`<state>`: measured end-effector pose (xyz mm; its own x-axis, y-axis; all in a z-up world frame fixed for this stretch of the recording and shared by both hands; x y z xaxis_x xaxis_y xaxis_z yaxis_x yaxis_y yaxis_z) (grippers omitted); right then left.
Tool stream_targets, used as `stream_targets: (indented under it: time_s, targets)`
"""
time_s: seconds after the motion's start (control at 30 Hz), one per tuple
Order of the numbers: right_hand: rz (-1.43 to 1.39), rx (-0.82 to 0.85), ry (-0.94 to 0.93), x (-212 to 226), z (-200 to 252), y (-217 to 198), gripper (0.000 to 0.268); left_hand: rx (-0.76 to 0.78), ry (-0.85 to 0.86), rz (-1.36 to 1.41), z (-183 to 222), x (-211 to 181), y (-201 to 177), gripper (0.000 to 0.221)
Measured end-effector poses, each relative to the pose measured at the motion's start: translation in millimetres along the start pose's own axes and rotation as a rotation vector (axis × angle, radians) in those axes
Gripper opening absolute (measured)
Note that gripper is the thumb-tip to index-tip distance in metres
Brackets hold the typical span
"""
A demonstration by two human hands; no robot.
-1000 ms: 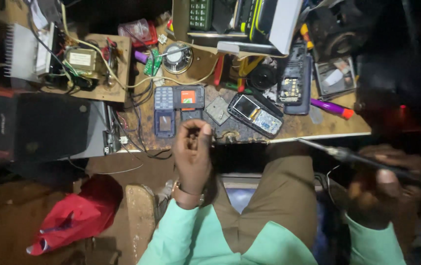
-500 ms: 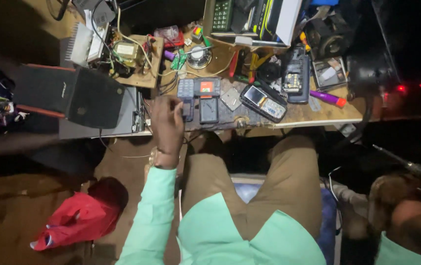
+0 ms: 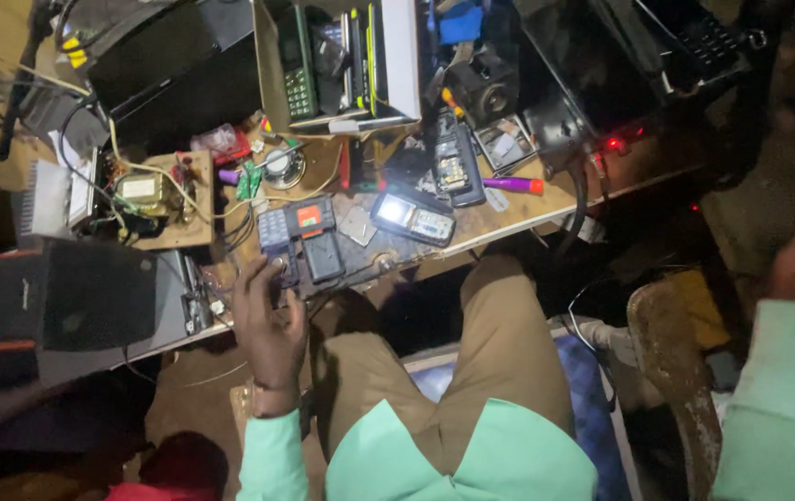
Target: Repairing a mobile phone by soldering components and reassembling the device
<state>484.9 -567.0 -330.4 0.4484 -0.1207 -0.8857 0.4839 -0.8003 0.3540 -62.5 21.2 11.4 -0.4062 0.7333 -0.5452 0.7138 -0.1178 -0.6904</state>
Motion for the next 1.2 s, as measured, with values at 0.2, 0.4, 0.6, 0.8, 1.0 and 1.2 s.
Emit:
stream_targets:
  time_s: [0.2,0.4,0.6,0.8,1.0,1.2]
  targets:
    - [-0.453,0.005,0.063,-22.9,74.9,8.6,0.023,-0.115,0.042,0.027,10.9,-25.5,-1.9,0.028]
    - [-0.916,-0.028,0.134,-95.4,93.2,-9.4,0.022,-0.083,-0.045,0.041,18.6,-37.0,-8.7,0.022]
    - [-1.425,-0.135,0.180,-189.4,42.3,-70.5,0.021,-0.087,-0.086,0.080,21.5,-36.6,-17.6,0.023]
    - [-1.933,-0.278,0.146,-310.2,-29.9,-144.1,0.021,-0.087,-0.095,0.078,25.3,-30.6,-25.3,0.026]
    - [-2.422,-0.324,0.130,-408.4,-75.3,-235.4,0.022,-0.138,-0.081,0.174,20.6,-31.2,-25.8,0.028]
    - [-2.827,-0.275,0.105,-466.5,-92.6,-329.2,0.023,-0.025,-0.028,0.288,32.6,-44.8,2.5,0.029]
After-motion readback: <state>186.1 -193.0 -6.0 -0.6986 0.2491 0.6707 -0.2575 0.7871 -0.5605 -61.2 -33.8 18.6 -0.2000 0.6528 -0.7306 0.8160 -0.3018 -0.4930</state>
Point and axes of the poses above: each hand's wrist, its own z-axis away from the middle knuckle, its own y-axis out of the palm, x = y × z, the point moved 1 cm from there along -z, towards the middle knuckle, and after that the axes turned 1 degree about x, right-handed, at the moved point
